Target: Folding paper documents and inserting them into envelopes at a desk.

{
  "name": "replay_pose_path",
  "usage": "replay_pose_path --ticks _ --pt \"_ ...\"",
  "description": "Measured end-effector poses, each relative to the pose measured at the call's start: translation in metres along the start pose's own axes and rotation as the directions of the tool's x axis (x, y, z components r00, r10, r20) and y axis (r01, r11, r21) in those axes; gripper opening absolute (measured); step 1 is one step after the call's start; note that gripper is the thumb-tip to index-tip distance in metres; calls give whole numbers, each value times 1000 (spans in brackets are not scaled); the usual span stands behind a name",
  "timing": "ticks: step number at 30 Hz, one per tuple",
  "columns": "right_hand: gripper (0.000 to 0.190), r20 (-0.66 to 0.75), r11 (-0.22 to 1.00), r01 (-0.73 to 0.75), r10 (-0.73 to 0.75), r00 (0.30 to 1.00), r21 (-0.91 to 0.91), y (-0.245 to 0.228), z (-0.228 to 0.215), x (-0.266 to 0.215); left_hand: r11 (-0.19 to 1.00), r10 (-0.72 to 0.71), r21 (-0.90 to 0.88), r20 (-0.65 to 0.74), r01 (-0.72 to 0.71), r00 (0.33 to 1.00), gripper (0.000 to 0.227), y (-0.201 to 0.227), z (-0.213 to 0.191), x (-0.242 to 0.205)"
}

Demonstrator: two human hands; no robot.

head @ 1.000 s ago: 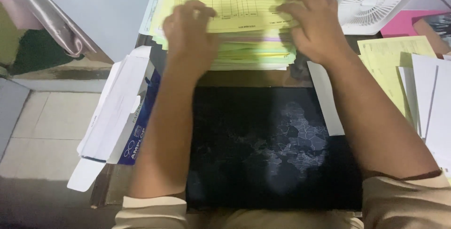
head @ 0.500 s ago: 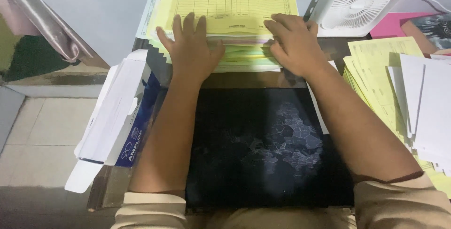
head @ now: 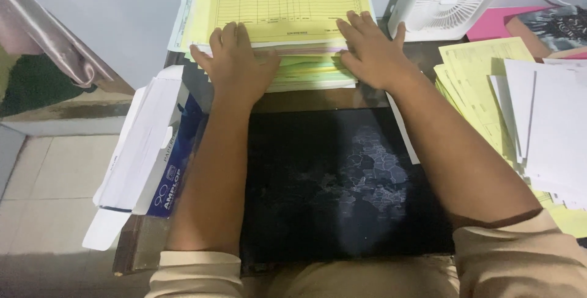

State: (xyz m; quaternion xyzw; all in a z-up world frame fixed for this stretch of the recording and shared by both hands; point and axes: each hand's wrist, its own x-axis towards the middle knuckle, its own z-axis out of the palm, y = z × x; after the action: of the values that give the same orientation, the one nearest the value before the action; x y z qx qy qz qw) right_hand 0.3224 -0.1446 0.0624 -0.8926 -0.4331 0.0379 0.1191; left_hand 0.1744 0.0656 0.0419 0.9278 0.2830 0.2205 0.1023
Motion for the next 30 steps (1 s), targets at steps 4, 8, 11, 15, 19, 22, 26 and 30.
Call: replay_pose_path --ticks 4,8,11,15,19,22,26,30 --pt "74 -451 967 146 -37 892 209 66 19 14 994 107 -16 -65 -108 992 108 4 -18 -8" --pt "47 -832 914 402 -185 523 50 84 -12 -27 964 215 -69 -359 -255 908 88 31 -44 -20" --pt "37 -332 909 -190 321 887 372 60 -26 -68 903 295 -92 -577 -419 762 66 52 -54 -30" --pt "64 235 833 -551 527 817 46 67 24 -85 752 505 -127 -519 -647 689 41 76 -64 -54" --pt "58 160 861 -487 506 847 -143 74 67 -99 638 684 -184 -311 -748 660 36 83 -56 -83" --pt "76 207 898 -440 432 878 -9 43 40 -115 683 680 -184 -192 -707 707 38 72 -52 -91" --pt "91 264 920 -369 327 907 129 56 52 -108 840 503 -70 -274 -538 820 42 34 -76 -95" --pt "59 278 961 -251 213 937 111 69 70 -107 985 149 -34 -344 -170 927 28 -44 -90 -95"
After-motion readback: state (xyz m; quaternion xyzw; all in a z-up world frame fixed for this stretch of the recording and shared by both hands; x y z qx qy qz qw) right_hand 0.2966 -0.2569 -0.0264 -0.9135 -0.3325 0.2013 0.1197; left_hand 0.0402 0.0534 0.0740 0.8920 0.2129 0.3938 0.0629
